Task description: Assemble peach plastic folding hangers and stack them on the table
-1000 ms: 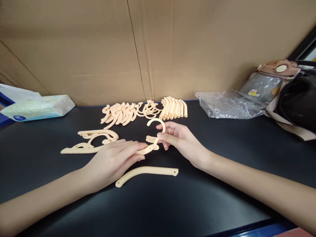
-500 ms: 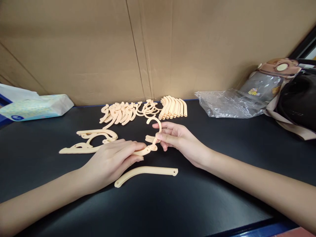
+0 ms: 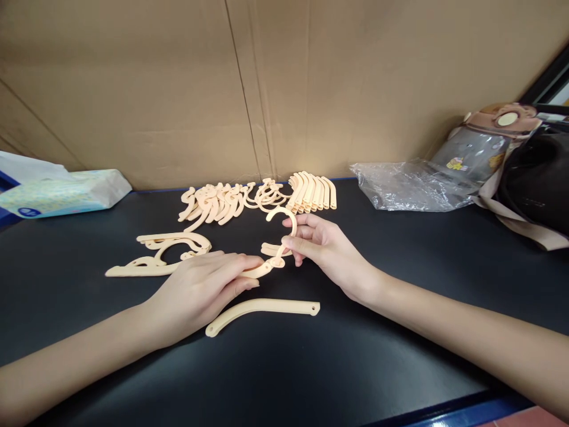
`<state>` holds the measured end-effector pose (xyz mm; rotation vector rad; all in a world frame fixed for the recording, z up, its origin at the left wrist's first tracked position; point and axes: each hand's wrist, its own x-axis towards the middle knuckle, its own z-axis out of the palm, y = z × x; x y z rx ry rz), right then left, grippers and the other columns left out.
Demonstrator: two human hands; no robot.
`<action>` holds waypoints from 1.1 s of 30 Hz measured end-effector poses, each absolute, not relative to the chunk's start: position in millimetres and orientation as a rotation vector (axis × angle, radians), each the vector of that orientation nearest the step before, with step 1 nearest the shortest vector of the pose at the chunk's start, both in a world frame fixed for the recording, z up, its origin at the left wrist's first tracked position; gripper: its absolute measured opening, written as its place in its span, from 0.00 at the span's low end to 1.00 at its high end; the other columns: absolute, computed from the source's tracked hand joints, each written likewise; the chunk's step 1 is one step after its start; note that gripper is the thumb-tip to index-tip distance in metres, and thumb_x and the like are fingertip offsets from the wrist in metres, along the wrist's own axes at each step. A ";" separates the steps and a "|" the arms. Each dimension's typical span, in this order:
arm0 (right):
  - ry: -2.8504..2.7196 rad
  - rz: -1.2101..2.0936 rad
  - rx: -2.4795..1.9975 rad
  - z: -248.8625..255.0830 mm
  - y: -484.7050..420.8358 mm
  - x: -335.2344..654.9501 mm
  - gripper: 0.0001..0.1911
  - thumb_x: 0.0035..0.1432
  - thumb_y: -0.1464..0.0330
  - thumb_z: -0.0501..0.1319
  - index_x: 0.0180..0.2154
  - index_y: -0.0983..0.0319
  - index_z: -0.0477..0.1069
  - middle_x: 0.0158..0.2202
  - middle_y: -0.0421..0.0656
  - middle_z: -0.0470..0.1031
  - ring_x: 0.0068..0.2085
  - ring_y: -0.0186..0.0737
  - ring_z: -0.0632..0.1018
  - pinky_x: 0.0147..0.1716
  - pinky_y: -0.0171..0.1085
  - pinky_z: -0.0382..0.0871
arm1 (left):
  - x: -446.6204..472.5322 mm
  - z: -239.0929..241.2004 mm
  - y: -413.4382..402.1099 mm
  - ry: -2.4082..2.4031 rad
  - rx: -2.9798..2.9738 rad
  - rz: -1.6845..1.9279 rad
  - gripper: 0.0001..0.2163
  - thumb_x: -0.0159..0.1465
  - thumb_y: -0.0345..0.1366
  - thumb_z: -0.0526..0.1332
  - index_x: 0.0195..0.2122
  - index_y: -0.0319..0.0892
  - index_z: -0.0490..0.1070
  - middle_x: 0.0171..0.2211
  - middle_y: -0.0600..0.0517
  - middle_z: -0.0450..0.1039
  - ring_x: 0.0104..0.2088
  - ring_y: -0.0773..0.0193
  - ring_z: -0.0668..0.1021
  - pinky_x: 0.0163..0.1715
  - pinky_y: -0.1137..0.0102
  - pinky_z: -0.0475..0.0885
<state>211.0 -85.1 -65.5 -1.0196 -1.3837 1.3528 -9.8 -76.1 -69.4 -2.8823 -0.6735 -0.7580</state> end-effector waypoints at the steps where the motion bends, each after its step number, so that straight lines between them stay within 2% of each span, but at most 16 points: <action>1: -1.393 1.340 -1.022 -65.7 -85.1 211.0 0.17 0.56 0.64 0.65 0.45 0.64 0.66 0.24 0.33 0.66 0.26 0.29 0.67 0.33 0.35 0.61 | -9.7 -69.4 -76.2 -0.673 -2.880 -0.754 0.08 0.70 0.33 0.51 0.43 0.36 0.67 0.30 0.51 0.76 0.27 0.65 0.78 0.26 0.72 0.66; 15: -1.453 1.242 -1.073 -65.2 -85.5 210.6 0.17 0.55 0.61 0.65 0.43 0.63 0.66 0.24 0.33 0.66 0.26 0.29 0.67 0.34 0.35 0.63 | -9.8 -69.6 -76.2 -0.679 -2.880 -0.737 0.07 0.70 0.33 0.51 0.43 0.38 0.67 0.30 0.52 0.76 0.28 0.65 0.78 0.26 0.72 0.68; 21: -1.466 1.169 -1.095 -60.0 -88.0 207.4 0.16 0.53 0.60 0.66 0.39 0.61 0.66 0.27 0.36 0.66 0.27 0.31 0.68 0.30 0.36 0.65 | -9.4 -70.5 -75.8 -0.707 -2.891 -0.715 0.08 0.70 0.34 0.50 0.42 0.38 0.67 0.30 0.52 0.76 0.27 0.65 0.78 0.26 0.71 0.68; 28: -1.488 1.120 -1.105 -58.3 -91.0 206.2 0.12 0.56 0.64 0.63 0.39 0.60 0.63 0.29 0.37 0.66 0.28 0.32 0.68 0.30 0.35 0.66 | -9.1 -70.0 -76.5 -0.717 -2.890 -0.701 0.08 0.71 0.34 0.50 0.42 0.39 0.67 0.30 0.52 0.76 0.27 0.64 0.78 0.27 0.71 0.69; 33: -1.501 1.126 -1.058 -61.6 -90.6 207.0 0.13 0.57 0.67 0.61 0.42 0.59 0.61 0.27 0.35 0.65 0.28 0.31 0.68 0.31 0.34 0.65 | -8.5 -68.5 -77.0 -0.727 -2.885 -0.681 0.08 0.71 0.34 0.50 0.42 0.38 0.66 0.31 0.52 0.77 0.27 0.64 0.79 0.26 0.71 0.69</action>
